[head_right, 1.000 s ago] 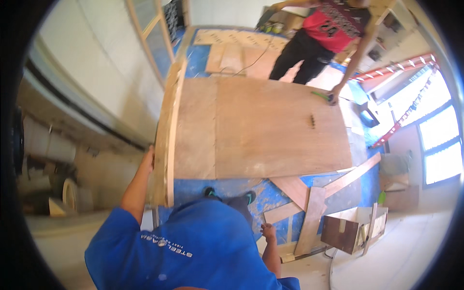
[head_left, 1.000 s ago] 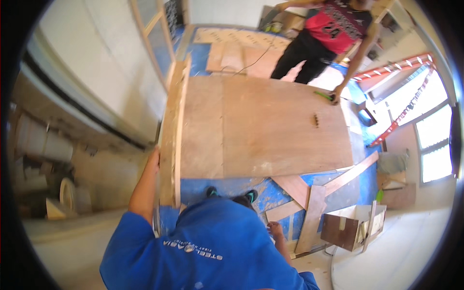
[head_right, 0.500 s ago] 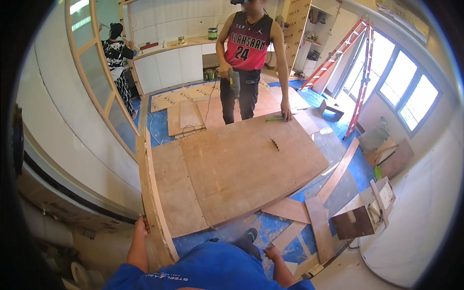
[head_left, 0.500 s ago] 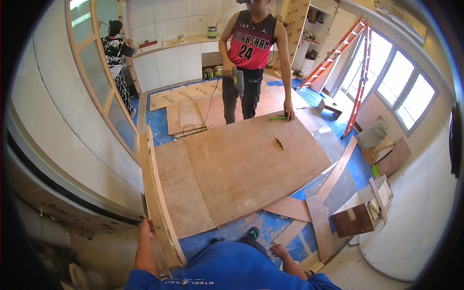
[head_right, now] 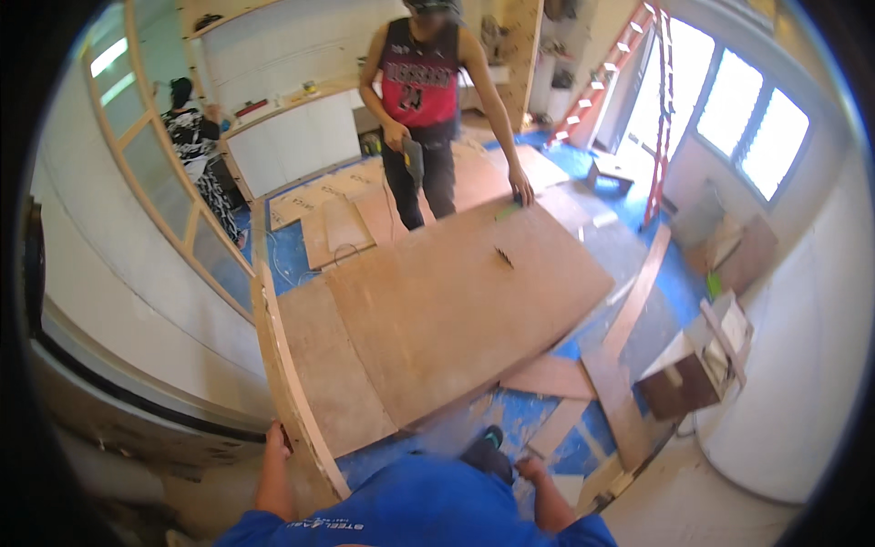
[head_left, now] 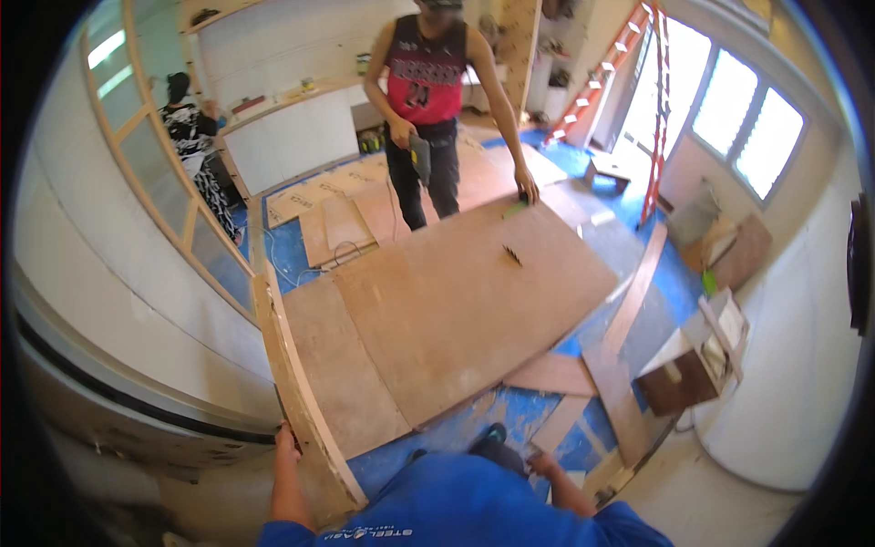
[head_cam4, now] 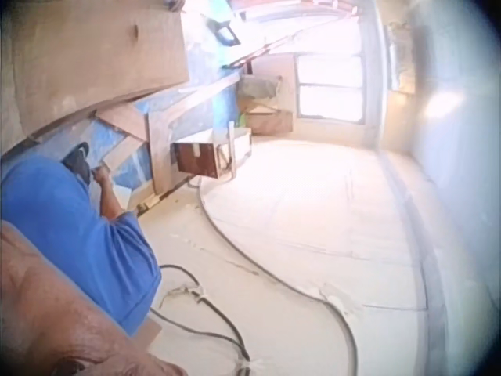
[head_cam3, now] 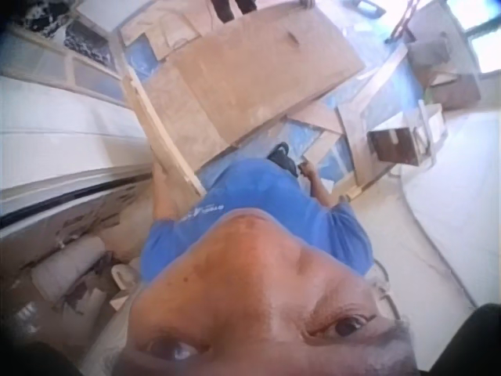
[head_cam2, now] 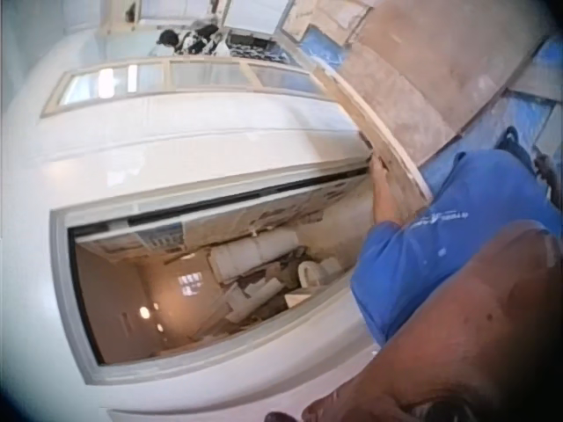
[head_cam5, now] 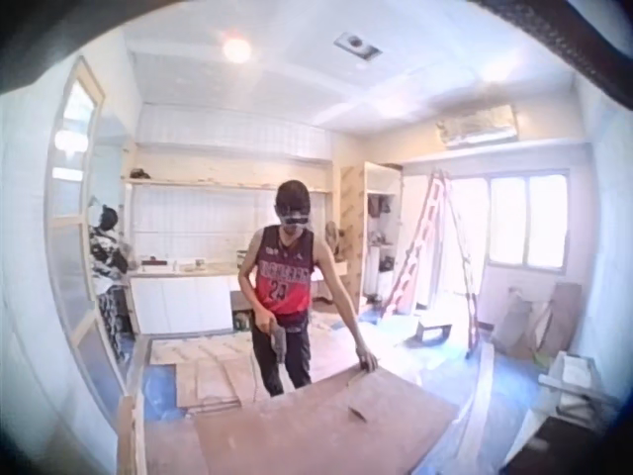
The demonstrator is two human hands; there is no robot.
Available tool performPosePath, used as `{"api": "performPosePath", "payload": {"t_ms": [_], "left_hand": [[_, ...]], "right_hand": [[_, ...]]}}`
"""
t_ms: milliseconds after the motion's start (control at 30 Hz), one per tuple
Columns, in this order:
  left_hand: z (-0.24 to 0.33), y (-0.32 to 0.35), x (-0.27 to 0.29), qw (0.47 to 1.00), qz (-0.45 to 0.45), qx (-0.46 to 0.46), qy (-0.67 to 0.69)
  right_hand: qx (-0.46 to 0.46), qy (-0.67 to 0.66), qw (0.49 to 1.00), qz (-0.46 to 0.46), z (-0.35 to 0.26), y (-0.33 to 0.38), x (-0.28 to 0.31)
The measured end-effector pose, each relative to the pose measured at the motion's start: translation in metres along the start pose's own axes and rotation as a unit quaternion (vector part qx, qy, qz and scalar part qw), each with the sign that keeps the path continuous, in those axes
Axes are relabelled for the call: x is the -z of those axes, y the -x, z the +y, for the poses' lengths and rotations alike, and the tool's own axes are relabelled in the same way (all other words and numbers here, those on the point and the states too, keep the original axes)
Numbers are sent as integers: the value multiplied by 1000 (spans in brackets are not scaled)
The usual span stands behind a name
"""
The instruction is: The person collaborates with others to measure, align, and test-fit plywood panels for a cabinet or wall structure, using a tape measure and a drill to secure or adjust components.
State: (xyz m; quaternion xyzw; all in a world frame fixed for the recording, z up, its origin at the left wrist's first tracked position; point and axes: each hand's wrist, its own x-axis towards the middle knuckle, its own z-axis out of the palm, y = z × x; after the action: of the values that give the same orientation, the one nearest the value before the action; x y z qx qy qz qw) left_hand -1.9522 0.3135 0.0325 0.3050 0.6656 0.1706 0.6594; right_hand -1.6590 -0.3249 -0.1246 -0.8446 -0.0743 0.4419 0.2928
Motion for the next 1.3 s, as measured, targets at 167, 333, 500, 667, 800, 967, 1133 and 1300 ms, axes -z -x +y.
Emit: {"api": "performPosePath", "payload": {"t_ms": [167, 333, 500, 667, 800, 967, 1133, 1300], "left_hand": [[-14, -8, 16, 965, 175, -165, -106], [38, 65, -70, 826, 208, -449, -270], [-5, 110, -247, 718, -17, -585, -377], [-100, 204, -399, 474, -239, -586, -612], [-148, 191, -464, 453, -266, -575, -627], [-180, 175, -525, 420, -206, -569, -676], [-196, 206, -591, 422, -167, -543, -707], [-208, 240, -668, 452, -152, -505, -719]], "right_hand": [[1, 200, 980, -9, 59, -45, -2], [3, 22, 994, 104, -10, 31, 61], [-29, -52, 989, 138, 51, 34, 66], [-90, -157, 964, 192, 138, 54, 90], [-148, -267, 922, 239, 194, 91, 112], [-256, -418, 842, 225, 217, 145, 132], [-309, -477, 794, 217, 219, 156, 120], [-306, -441, 819, 203, 199, 136, 138]]}}
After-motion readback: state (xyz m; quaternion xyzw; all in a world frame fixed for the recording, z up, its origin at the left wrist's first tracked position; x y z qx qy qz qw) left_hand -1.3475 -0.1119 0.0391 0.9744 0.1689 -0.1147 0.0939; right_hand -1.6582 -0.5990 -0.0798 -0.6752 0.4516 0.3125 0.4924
